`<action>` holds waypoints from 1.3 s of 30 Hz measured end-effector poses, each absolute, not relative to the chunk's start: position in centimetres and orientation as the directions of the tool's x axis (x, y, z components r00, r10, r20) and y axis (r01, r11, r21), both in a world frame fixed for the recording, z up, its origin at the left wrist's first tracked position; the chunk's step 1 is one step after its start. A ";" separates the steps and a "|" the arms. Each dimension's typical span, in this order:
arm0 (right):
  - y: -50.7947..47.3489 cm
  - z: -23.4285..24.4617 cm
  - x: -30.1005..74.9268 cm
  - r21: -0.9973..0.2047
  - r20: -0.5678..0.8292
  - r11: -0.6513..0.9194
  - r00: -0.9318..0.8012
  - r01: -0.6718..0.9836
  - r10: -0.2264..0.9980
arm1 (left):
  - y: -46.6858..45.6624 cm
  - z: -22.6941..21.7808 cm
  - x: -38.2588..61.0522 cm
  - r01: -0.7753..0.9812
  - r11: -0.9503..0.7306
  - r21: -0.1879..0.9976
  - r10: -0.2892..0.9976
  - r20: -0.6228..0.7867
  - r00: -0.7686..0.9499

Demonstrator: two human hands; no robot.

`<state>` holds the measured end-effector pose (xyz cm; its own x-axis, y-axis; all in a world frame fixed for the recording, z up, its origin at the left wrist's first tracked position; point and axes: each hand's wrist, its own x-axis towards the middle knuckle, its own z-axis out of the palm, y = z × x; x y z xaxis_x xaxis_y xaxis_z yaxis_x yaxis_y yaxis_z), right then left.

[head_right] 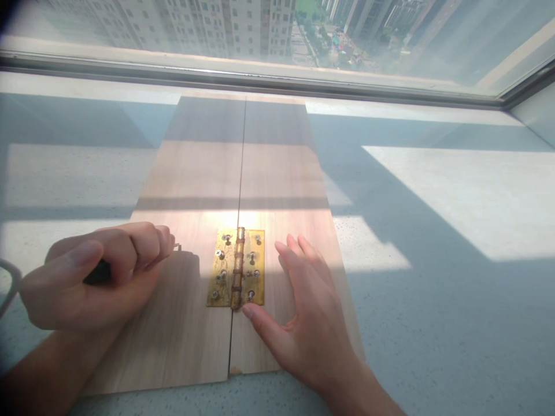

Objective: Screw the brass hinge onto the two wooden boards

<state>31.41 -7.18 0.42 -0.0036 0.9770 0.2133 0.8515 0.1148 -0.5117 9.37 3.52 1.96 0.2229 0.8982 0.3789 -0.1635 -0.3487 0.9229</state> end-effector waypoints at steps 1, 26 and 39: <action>-7.1 0.3 31.5 -0.516 0.220 0.114 0.003 0.849 0.976 | 3.5 1.8 9.4 -0.185 -0.353 0.917 0.895 0.389 0.219; -6.9 -0.2 31.5 -0.370 0.262 0.204 -0.109 0.906 0.959 | 3.7 2.2 9.0 -0.254 -0.228 0.940 0.924 0.291 0.247; -7.1 -0.3 32.5 -0.343 0.208 0.278 -0.216 0.897 0.954 | 4.0 2.7 9.7 -0.248 -0.246 0.937 0.925 0.303 0.229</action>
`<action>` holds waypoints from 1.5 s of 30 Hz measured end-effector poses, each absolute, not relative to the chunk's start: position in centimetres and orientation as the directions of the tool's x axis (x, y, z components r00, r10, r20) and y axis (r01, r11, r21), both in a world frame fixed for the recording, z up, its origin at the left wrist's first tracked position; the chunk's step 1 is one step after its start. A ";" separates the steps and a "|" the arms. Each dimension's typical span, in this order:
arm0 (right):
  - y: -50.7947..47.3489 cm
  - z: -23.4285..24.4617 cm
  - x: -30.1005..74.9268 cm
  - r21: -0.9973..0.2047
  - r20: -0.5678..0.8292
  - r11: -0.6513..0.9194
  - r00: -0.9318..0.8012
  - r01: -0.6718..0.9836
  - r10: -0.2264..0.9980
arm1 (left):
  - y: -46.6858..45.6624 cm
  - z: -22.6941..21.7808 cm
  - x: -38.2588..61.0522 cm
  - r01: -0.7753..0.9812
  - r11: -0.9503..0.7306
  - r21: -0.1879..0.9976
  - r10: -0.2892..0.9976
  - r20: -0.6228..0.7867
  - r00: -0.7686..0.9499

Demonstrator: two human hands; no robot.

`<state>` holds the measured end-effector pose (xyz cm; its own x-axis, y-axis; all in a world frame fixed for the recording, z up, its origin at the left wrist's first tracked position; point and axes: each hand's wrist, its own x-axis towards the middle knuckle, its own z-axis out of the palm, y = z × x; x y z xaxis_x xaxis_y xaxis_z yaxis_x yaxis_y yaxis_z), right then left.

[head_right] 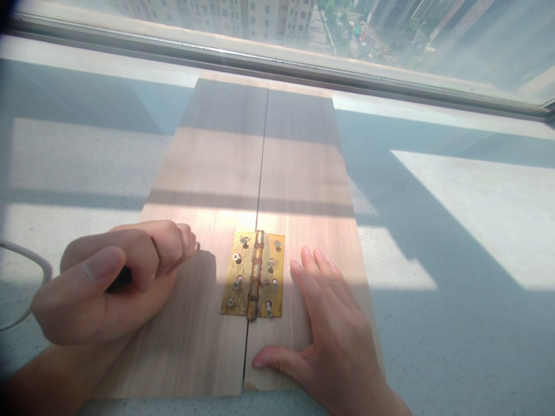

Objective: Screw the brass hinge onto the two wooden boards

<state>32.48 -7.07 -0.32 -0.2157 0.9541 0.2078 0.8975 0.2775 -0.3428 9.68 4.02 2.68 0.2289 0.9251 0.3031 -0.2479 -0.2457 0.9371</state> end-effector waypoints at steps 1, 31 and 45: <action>-7.1 -0.3 32.5 -0.345 0.206 0.281 -0.220 0.896 0.954 | 4.0 2.7 9.8 -0.255 -0.243 0.936 0.926 0.302 0.225; -4.0 8.6 27.6 -0.585 0.363 0.451 -0.280 0.674 0.889 | 0.2 5.8 11.1 -0.068 -0.001 0.998 0.672 0.051 0.739; -6.9 11.2 34.2 -0.232 0.162 0.333 -0.301 0.914 0.940 | 5.8 1.3 4.6 0.532 -0.444 0.721 0.867 0.195 0.459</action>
